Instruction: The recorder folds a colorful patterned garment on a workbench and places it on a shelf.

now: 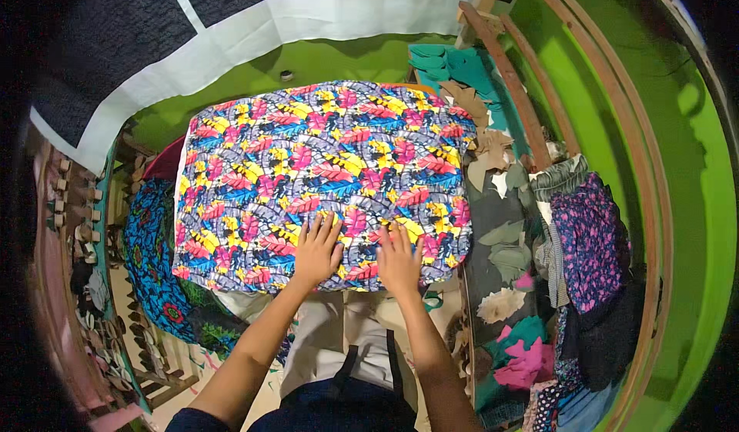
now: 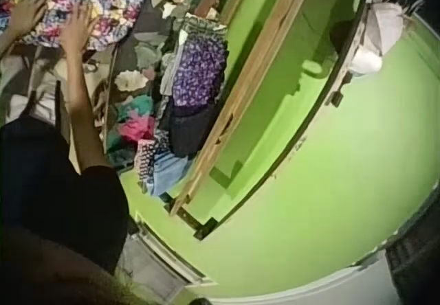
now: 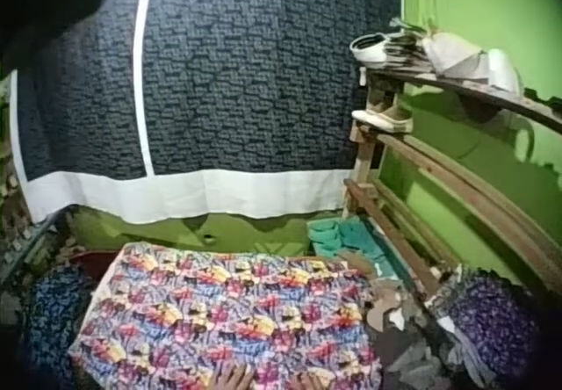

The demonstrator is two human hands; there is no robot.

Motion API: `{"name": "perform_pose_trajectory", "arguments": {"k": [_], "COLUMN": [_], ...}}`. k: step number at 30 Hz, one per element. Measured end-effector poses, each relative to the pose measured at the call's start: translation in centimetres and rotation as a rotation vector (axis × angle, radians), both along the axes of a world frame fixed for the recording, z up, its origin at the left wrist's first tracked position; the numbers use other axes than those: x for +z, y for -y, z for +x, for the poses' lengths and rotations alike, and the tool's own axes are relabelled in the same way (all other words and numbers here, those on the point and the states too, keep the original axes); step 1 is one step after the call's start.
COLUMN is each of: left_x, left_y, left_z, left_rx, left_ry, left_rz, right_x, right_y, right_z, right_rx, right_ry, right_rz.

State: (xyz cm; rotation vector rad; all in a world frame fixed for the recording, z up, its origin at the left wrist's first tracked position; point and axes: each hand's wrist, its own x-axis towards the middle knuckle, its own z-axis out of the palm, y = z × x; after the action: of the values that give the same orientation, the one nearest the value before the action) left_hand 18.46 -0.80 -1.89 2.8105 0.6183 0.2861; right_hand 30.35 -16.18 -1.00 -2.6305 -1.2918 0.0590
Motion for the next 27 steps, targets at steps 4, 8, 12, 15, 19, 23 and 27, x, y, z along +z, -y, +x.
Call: {"name": "perform_pose_trajectory", "arguments": {"k": [4, 8, 12, 15, 19, 23, 27], "left_x": [0.1, 0.3, -0.2, 0.2, -0.4, 0.2, 0.1], "left_y": [0.6, 0.5, -0.3, 0.0, -0.7, -3.0, -5.2], "left_z": [1.0, 0.8, -0.6, -0.3, -2.6, -6.9, -10.1], "left_rx": [-0.024, -0.012, 0.015, -0.015, -0.054, 0.044, 0.053], "left_ry": [0.052, 0.041, -0.009, 0.007, 0.034, 0.018, -0.038], "left_rz": [0.003, 0.000, 0.005, -0.009, -0.024, -0.015, -0.005], "right_x": [-2.4, -2.0, -0.6, -1.7, -0.8, -0.4, 1.0], "right_y": [3.9, 1.2, -2.9, -3.3, -6.1, -8.5, -14.0], "right_z": [6.3, 11.4, 7.0, 2.8, -4.7, -7.1, -10.3], "right_rx": [-0.433, -0.866, -0.056, -0.339, -0.114, -0.248, 0.029], "right_ry": [0.094, 0.116, -0.067, -0.144, -0.134, -0.037, -0.094], "right_rz": [-0.053, -0.056, -0.046, 0.053, -0.031, -0.057, 0.020]}}
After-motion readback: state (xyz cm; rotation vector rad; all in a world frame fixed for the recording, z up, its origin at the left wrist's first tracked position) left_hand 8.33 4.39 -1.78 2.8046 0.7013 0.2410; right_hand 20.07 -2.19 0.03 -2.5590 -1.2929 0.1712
